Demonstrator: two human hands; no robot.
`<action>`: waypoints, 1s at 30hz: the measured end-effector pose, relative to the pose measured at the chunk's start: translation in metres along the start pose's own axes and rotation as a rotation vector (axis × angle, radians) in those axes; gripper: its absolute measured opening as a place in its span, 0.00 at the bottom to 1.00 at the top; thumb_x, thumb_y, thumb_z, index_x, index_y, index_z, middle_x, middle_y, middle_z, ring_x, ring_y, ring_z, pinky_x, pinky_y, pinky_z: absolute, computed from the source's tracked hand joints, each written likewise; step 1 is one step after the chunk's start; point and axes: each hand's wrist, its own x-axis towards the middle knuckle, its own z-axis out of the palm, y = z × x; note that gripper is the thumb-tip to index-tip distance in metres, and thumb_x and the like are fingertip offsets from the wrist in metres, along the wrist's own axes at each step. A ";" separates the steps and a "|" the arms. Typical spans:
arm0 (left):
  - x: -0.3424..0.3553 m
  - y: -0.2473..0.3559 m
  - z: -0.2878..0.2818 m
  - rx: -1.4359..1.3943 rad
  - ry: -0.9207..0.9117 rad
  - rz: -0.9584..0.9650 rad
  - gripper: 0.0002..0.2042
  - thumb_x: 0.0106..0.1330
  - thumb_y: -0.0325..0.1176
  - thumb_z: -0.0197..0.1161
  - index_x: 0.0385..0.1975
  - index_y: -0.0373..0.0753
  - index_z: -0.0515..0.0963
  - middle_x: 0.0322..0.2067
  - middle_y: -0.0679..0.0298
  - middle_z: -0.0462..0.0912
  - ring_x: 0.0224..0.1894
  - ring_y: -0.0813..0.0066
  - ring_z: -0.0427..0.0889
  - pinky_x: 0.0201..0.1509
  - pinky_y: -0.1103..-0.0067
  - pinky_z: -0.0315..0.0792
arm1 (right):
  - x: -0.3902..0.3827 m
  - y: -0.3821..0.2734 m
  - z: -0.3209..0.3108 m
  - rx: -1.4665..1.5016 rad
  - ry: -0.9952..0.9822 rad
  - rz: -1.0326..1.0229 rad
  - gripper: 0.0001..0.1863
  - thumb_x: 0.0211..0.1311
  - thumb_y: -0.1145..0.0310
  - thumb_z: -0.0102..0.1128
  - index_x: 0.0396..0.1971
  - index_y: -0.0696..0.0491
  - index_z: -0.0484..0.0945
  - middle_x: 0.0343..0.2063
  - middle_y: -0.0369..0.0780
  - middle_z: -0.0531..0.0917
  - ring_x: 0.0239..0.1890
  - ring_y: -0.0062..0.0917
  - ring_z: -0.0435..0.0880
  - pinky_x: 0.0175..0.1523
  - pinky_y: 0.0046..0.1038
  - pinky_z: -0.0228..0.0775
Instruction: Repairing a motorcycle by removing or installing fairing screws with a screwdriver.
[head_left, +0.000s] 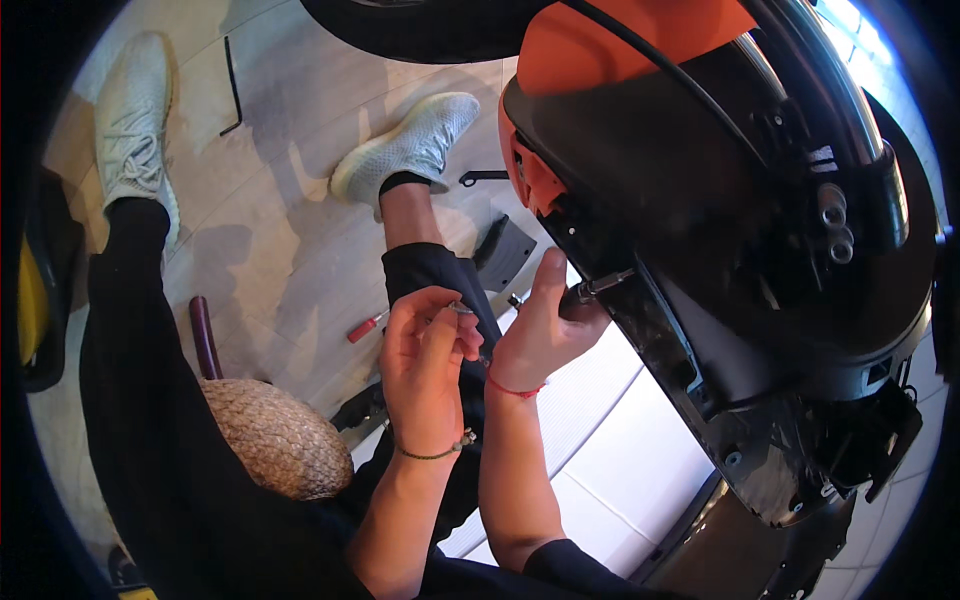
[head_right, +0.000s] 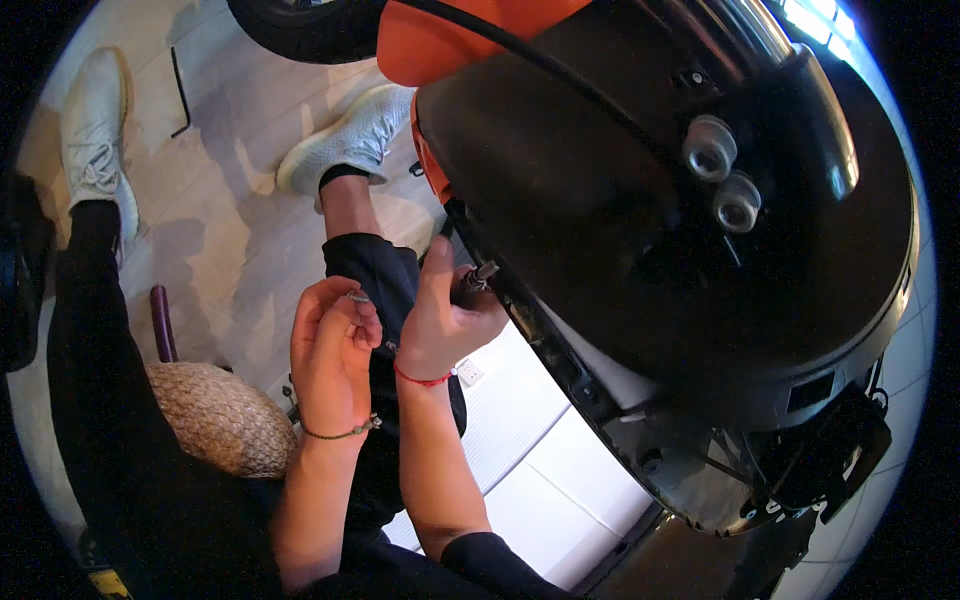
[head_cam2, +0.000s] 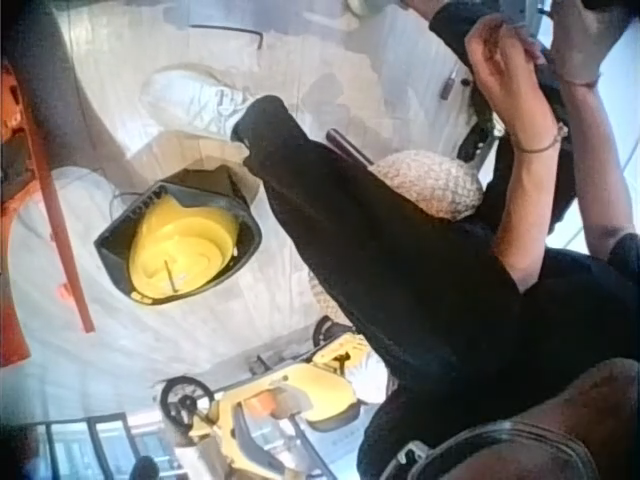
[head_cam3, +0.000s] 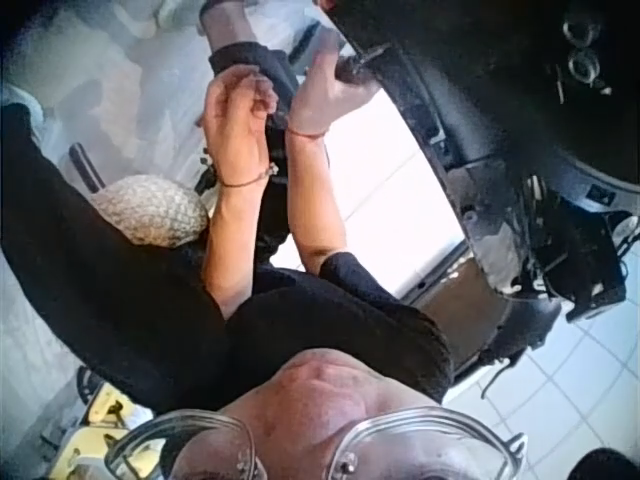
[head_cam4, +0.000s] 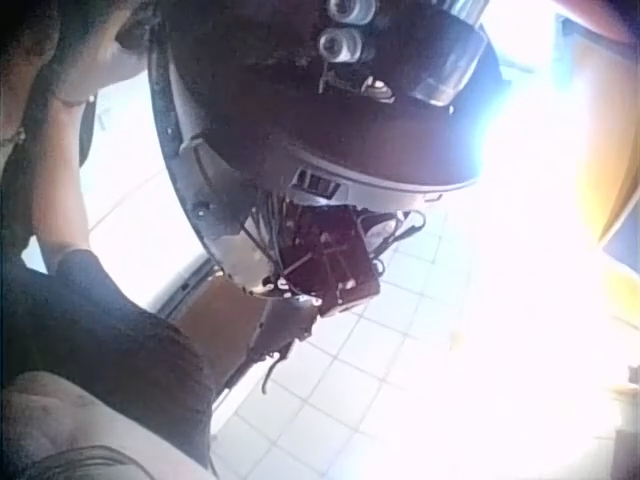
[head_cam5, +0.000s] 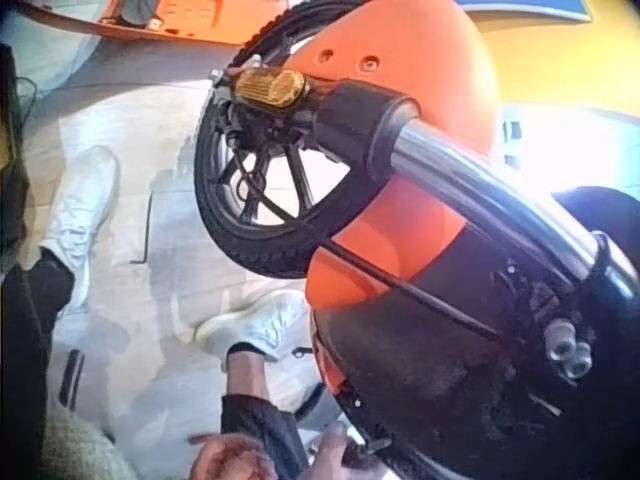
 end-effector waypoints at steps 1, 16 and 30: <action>0.000 0.000 -0.001 0.005 0.017 0.001 0.07 0.61 0.25 0.52 0.38 0.34 0.70 0.29 0.63 0.76 0.27 0.82 0.72 0.32 0.85 0.65 | 0.001 -0.001 0.004 -0.017 0.003 0.049 0.13 0.49 0.78 0.61 0.37 0.61 0.72 0.30 0.37 0.78 0.23 0.12 0.69 0.28 0.13 0.59; -0.002 0.001 0.003 0.045 0.049 0.013 0.07 0.62 0.26 0.51 0.38 0.35 0.70 0.28 0.66 0.74 0.27 0.83 0.70 0.31 0.86 0.64 | 0.025 -0.002 -0.009 -0.202 -0.060 -0.410 0.07 0.52 0.78 0.58 0.31 0.65 0.73 0.28 0.38 0.78 0.30 0.18 0.74 0.37 0.19 0.66; 0.000 -0.009 -0.004 0.043 0.066 -0.002 0.08 0.62 0.28 0.53 0.39 0.35 0.70 0.28 0.65 0.73 0.28 0.82 0.70 0.33 0.85 0.64 | 0.014 0.010 -0.006 -0.090 -0.012 -0.133 0.02 0.52 0.78 0.55 0.25 0.60 0.73 0.16 0.31 0.70 0.14 0.10 0.61 0.21 0.14 0.51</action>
